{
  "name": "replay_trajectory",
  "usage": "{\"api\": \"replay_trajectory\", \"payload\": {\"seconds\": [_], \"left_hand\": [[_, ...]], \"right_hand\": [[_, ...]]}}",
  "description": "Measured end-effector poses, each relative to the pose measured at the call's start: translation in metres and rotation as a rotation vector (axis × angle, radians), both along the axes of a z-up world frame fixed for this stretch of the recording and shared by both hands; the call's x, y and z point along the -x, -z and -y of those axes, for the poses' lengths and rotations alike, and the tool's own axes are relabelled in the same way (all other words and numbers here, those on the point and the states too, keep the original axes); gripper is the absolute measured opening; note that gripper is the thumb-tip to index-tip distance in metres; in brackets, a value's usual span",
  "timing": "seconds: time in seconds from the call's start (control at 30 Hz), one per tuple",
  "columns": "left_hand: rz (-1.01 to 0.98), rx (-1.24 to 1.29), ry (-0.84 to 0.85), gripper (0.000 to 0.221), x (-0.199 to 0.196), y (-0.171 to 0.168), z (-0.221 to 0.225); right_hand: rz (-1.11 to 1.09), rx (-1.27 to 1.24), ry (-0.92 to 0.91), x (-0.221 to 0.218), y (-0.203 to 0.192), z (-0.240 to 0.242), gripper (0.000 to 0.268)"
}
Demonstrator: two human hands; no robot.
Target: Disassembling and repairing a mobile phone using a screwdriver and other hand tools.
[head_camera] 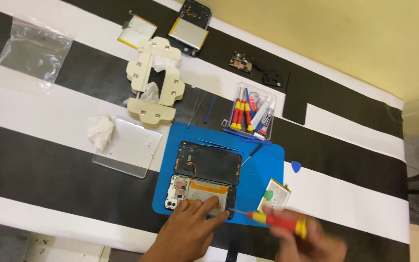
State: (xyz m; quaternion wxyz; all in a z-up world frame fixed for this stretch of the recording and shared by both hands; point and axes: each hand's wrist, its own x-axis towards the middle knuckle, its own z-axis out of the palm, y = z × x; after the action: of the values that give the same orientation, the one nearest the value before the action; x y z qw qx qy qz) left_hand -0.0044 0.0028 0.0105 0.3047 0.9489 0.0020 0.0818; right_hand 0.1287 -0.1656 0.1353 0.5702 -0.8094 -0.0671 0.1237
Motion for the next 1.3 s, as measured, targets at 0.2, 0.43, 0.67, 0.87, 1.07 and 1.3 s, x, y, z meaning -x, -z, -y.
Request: {"api": "replay_trajectory", "payload": {"seconds": [0.2,0.43,0.67,0.87,1.07,1.3], "left_hand": [[0.101,0.042,-0.047,0.056,0.001,0.006,-0.005],[0.221,-0.122,-0.105,0.043,0.000,0.028,-0.001],[0.263,-0.104,-0.174,0.022,-0.003,0.032,0.002],[0.274,-0.147,-0.153,0.022,-0.004,0.046,0.005],[0.220,-0.117,-0.121,0.035,-0.003,0.033,-0.002],[0.151,-0.061,-0.050,0.065,-0.002,0.027,-0.003]], "right_hand": [[0.442,-0.236,-0.648,-0.016,0.040,-0.157,0.027],[0.295,-0.114,-0.628,-0.016,0.075,-0.232,0.030],[0.303,-0.102,-0.655,-0.020,0.090,-0.239,0.031],[0.380,-0.099,-0.661,-0.021,0.096,-0.236,0.034],[0.291,-0.238,-0.616,-0.025,0.070,-0.213,0.030],[0.399,-0.447,-0.468,-0.036,0.055,-0.093,0.037]]}}
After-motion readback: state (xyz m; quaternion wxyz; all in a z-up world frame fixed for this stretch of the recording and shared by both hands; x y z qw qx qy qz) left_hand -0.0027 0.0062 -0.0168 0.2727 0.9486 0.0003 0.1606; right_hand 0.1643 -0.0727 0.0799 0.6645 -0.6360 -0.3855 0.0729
